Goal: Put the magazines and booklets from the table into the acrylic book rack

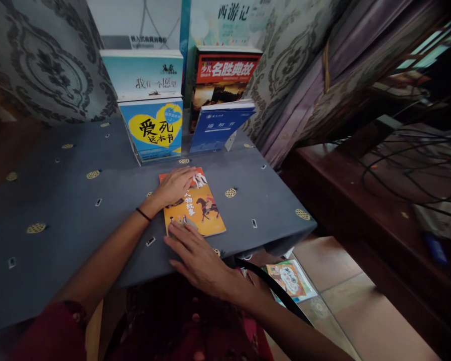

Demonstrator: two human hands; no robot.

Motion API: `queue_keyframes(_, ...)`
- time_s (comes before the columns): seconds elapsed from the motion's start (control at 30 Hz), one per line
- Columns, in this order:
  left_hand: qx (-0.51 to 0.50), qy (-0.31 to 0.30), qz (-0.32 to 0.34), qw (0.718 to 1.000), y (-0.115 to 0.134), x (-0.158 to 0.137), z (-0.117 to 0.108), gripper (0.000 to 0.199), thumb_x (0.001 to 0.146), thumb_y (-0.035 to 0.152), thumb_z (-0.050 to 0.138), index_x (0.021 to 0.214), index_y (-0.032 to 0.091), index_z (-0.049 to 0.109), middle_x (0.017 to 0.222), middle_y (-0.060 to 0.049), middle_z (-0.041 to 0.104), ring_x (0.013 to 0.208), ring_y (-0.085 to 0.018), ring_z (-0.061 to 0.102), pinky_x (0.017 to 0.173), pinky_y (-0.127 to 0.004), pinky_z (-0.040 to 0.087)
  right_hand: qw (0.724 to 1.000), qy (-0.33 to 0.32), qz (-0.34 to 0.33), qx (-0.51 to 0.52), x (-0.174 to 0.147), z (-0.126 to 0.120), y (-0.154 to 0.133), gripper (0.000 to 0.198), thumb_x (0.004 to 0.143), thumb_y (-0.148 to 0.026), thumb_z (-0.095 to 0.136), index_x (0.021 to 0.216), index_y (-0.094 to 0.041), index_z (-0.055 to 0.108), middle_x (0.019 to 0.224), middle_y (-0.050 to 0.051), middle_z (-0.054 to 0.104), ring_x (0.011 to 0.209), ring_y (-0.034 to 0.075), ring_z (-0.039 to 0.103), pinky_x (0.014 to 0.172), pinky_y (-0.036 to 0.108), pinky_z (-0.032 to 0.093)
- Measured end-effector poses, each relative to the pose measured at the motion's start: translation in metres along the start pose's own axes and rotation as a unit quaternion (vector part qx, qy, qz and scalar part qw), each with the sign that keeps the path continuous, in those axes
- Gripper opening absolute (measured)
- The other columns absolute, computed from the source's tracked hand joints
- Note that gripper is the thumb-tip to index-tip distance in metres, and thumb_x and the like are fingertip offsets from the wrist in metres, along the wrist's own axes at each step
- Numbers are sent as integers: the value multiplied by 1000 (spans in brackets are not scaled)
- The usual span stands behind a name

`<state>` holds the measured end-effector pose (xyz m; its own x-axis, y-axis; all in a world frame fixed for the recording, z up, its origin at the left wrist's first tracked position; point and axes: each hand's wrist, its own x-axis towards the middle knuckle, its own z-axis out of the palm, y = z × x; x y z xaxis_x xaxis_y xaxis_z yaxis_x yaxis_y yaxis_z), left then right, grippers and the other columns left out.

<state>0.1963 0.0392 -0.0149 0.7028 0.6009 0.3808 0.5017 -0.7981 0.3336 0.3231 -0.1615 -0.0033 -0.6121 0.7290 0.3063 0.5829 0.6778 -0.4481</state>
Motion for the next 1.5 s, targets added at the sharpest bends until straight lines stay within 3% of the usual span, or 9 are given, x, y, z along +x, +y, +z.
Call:
queue_keyframes(0.17,2,1,-2,1000,1,0,0,36,100,16,39,129,14,61,140,-12,63,134,-22,56,115,-46,43,995,77,63,2,-28,-7,9,50,99,-18,50,148,-17,45,152,16,51,147,26,41,121,53,37)
queue_keyframes(0.33,-1,-7,-11,1000,3,0,-2,36,101,18,39,130,15,60,143,-12,61,137,-22,53,116,-47,42,969,211,124,-21,-62,-8,26,53,97,-12,50,148,-27,46,141,12,62,135,26,55,114,56,44)
queue_keyframes(0.43,0,-5,-16,1000,4,0,-2,36,101,19,40,130,16,61,142,-11,62,137,-22,53,116,-47,41,958,244,148,-36,-72,-8,31,51,97,-11,50,144,-28,51,134,11,66,128,27,59,109,56,47)
queue_keyframes(0.8,27,34,4,999,4,0,-1,33,101,20,43,126,17,63,136,-12,65,134,-25,54,113,-53,44,941,296,127,-104,-68,-4,38,51,94,-8,54,141,-28,55,111,5,76,107,23,66,103,50,49)
queue_keyframes(0.93,14,44,59,997,32,-4,-10,30,101,18,42,116,17,68,119,-11,70,117,-24,60,102,-49,51,940,298,119,-115,-68,-4,39,51,94,-8,53,141,-29,55,112,5,75,106,23,68,101,50,49)
queue_keyframes(1.03,-20,-7,127,992,67,-13,-16,31,102,20,40,113,18,69,104,-8,71,100,-21,61,91,-41,54,939,302,112,-118,-68,-4,39,51,94,-8,52,141,-29,55,112,6,76,106,23,68,100,50,49)
queue_keyframes(1.17,-25,-64,183,981,99,-31,-20,28,104,28,44,115,19,68,114,-7,71,111,-22,60,102,-43,49,938,302,114,-125,-67,-5,39,51,94,-7,51,141,-28,54,112,6,76,105,22,68,100,48,48)
queue_keyframes(1.3,-10,-75,181,981,105,-40,-16,28,103,27,45,121,19,65,125,-7,70,123,-22,58,109,-45,44,938,299,118,-128,-68,-4,39,52,94,-7,50,142,-28,53,112,6,76,103,21,68,100,46,48)
queue_keyframes(1.5,-22,-71,166,983,104,-37,-12,28,103,24,44,119,20,67,123,-6,72,119,-20,63,108,-44,47,938,298,135,-116,-68,-3,37,58,94,-6,48,147,-27,48,117,6,74,105,21,68,100,45,48)
